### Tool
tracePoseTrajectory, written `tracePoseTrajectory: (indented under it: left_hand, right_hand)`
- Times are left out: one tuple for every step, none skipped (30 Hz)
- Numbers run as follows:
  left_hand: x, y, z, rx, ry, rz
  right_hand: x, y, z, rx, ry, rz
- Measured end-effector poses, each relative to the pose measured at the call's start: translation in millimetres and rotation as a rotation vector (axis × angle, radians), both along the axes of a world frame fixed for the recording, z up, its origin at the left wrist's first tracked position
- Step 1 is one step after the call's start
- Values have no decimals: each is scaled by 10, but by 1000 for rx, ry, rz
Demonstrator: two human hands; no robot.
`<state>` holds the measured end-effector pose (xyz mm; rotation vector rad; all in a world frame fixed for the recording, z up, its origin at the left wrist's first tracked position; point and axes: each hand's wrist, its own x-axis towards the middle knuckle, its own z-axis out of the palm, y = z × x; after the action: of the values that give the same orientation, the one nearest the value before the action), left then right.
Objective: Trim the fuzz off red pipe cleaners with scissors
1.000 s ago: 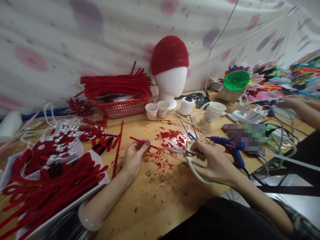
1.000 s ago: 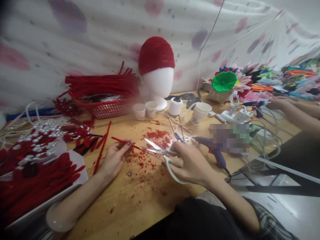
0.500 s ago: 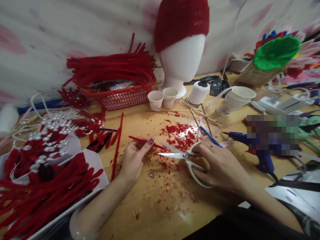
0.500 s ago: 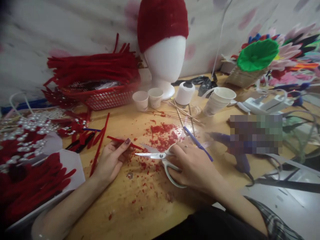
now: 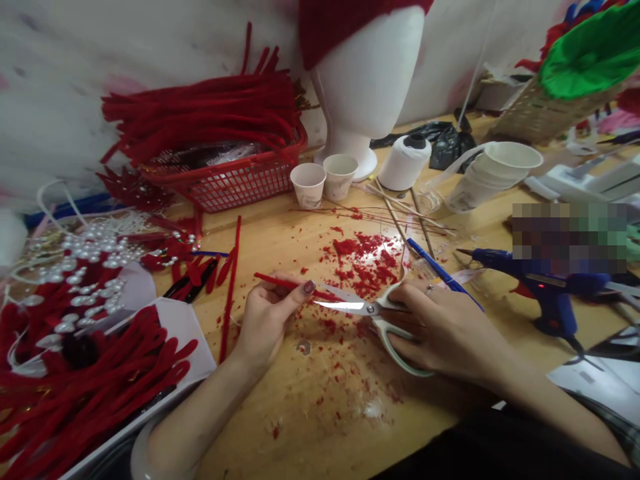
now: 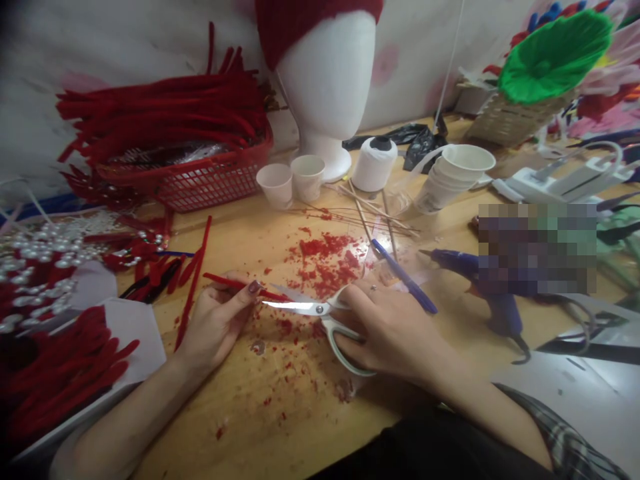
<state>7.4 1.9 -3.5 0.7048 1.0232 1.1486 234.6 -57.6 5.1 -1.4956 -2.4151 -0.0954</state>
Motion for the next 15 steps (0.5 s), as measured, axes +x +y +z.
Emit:
tracePoseTrajectory:
  left_hand:
    - [-1, 3, -8, 7, -4, 3]
    - [-2, 5, -14, 10, -6, 4]
    - [-2, 7, -15, 11, -5, 3]
    - [-1, 9, -14, 9, -3, 3]
    - [0, 11, -11, 7, -3, 4]
    - [2, 12, -5, 3, -3, 5]
    - [4, 14, 0, -5, -4, 6]
    - [7, 15, 5, -15, -8, 10]
    - [9, 16, 9, -24, -12, 15]
    - [11, 16, 11, -31, -15, 19]
    - [12, 16, 11, -33, -17, 21]
    - [12, 16, 11, -33, -17, 21]
    - [12, 15, 9, -30, -17, 20]
    - [11, 14, 8, -27, -16, 19]
    - [9, 13, 7, -25, -16, 18]
  right_hand:
    - [1, -2, -6, -8, 3, -2]
    - [3, -4, -9, -13, 5, -4]
    - [3, -7, -9, -21, 5, -7]
    - [5, -10, -6, -28, 3, -9]
    - [7, -15, -2, -35, 2, -10]
    - [10, -20, 2, -39, 2, -12]
    - [14, -25, 5, -44, 4, -14]
    - [19, -29, 6, -47, 7, -19]
    - [24, -33, 4, -52, 12, -22]
    - [29, -35, -1, -57, 17, -26]
    - [34, -36, -7, -61, 23, -29]
    - [38, -35, -14, -65, 30, -27]
    - [41, -35, -21, -67, 36, -23]
    - [43, -34, -26, -65, 41, -15]
    - [45, -34, -29, -60, 44, -8]
